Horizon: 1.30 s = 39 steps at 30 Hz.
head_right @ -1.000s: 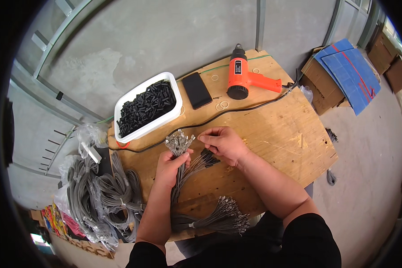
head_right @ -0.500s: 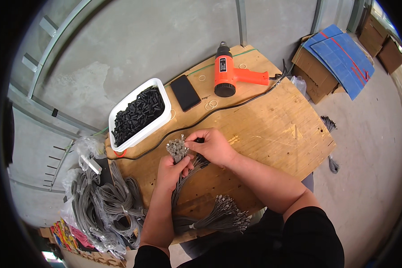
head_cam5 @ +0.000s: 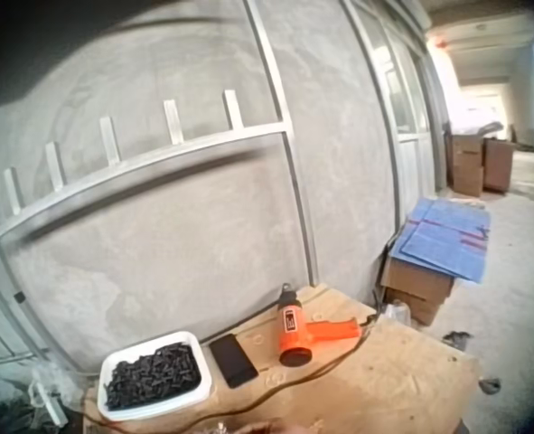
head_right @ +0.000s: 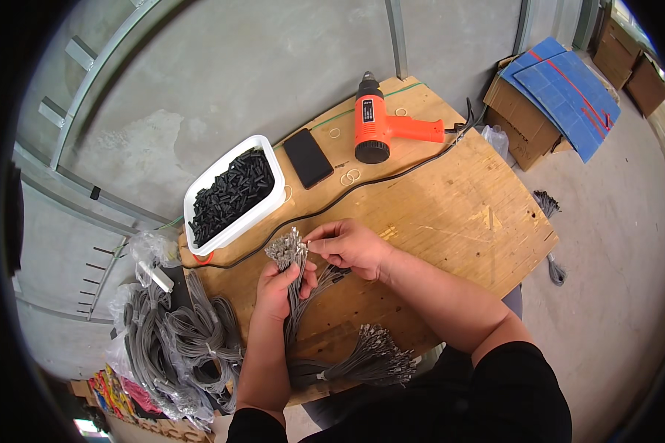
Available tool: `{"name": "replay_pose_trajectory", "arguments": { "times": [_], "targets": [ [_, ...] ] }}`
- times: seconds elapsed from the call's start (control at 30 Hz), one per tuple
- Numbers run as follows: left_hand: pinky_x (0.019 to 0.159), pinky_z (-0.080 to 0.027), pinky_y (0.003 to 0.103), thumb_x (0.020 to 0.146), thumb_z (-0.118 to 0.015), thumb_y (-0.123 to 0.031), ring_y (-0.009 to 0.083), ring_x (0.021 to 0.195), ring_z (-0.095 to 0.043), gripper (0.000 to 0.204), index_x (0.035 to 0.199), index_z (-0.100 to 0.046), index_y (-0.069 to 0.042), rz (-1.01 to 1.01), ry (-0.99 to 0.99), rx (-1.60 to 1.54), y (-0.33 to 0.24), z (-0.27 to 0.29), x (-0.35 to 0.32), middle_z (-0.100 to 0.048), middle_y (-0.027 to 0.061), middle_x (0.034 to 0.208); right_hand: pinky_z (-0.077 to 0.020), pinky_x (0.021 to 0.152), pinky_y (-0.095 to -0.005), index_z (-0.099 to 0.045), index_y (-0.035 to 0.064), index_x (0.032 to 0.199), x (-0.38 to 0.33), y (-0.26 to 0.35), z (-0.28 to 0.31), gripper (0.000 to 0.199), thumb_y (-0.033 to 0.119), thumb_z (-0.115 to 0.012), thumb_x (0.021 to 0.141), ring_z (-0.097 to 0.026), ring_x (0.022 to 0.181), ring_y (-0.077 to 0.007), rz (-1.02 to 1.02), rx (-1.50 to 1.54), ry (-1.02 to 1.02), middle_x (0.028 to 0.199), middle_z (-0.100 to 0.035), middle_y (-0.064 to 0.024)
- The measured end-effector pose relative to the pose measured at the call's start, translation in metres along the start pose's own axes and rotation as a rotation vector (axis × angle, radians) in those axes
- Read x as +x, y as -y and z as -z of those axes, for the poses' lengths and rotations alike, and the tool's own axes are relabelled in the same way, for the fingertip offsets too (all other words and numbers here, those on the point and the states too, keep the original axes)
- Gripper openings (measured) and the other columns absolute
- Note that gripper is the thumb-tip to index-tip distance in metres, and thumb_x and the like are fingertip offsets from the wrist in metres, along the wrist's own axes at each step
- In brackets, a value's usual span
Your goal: Manually placing small black heat-shrink tubing pieces onto individual wire terminals.
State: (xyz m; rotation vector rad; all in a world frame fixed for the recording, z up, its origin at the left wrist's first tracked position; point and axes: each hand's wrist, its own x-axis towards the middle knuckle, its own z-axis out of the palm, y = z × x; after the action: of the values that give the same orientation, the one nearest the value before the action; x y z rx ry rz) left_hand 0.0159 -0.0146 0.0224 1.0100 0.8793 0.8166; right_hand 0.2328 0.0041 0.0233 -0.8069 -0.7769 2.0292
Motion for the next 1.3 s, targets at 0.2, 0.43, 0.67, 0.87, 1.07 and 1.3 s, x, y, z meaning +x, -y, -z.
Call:
{"name": "replay_pose_trajectory", "arguments": {
  "times": [0.2,0.43,0.67,0.87,1.07,1.3],
  "targets": [
    [0.053,-0.044,0.024,0.094,-0.067,-0.021,0.0125,0.058,-0.057,0.025,0.103,-0.07,0.002,-0.007,-0.052,0.073,0.001,-0.001,0.002,-0.067,0.0077,0.076,-0.0311,0.048,-0.018,-0.066,0.0011,0.099,0.001,-0.003,0.003,0.014,0.013,-0.069,0.093,-0.044,0.055,-0.0033,0.086,-0.047,-0.003,0.077,-0.065,-0.0024],
    [0.052,-0.043,0.024,0.094,-0.066,-0.019,0.0121,0.057,-0.057,0.022,0.1,-0.069,0.002,-0.004,-0.053,0.078,-0.001,-0.002,0.002,-0.066,0.0074,0.075,-0.047,0.059,-0.0217,-0.07,-0.0001,0.101,0.0,-0.003,-0.007,0.009,0.002,-0.066,0.093,-0.059,0.067,-0.0074,0.223,-0.13,-0.015,0.079,-0.069,-0.0052],
    [0.049,-0.04,0.025,0.093,-0.068,-0.019,0.0132,0.056,-0.054,0.022,0.097,-0.068,0.002,0.046,-0.049,0.019,-0.001,-0.002,0.002,-0.061,0.0054,0.07,-0.0555,0.077,-0.0271,-0.071,-0.0006,0.106,0.006,-0.01,-0.002,0.015,-0.003,-0.063,0.094,-0.068,0.083,-0.0123,0.388,-0.294,-0.022,0.091,-0.073,-0.0083],
    [0.049,-0.039,0.024,0.093,-0.068,-0.02,0.0123,0.056,-0.052,0.023,0.096,-0.068,0.002,0.015,-0.077,0.015,-0.004,0.001,0.0,-0.061,0.0052,0.07,-0.0513,0.075,-0.0228,-0.07,0.0005,0.1,-0.001,0.001,-0.001,0.009,0.003,-0.069,0.091,-0.062,0.08,-0.0074,0.279,-0.456,-0.069,0.087,-0.069,-0.0018],
    [0.053,-0.042,0.024,0.094,-0.068,-0.02,0.0122,0.059,-0.056,0.021,0.097,-0.069,0.001,-0.015,-0.086,0.02,0.0,0.006,0.002,-0.063,0.0048,0.074,-0.0487,0.074,-0.0224,-0.067,0.0011,0.096,0.002,-0.001,0.003,0.007,0.005,-0.071,0.091,-0.058,0.082,-0.0052,0.303,-0.522,-0.022,0.088,-0.065,0.001],
    [0.059,-0.049,0.025,0.089,-0.073,-0.007,0.0116,0.066,-0.063,0.013,0.099,-0.069,0.002,-0.04,-0.213,0.115,0.007,0.001,0.007,-0.069,0.0058,0.08,-0.0479,0.07,-0.0222,-0.066,0.0009,0.09,-0.001,-0.003,0.001,0.009,0.007,-0.073,0.089,-0.056,0.076,-0.005,0.33,-0.643,-0.06,0.082,-0.064,0.0015]
  ]
}}
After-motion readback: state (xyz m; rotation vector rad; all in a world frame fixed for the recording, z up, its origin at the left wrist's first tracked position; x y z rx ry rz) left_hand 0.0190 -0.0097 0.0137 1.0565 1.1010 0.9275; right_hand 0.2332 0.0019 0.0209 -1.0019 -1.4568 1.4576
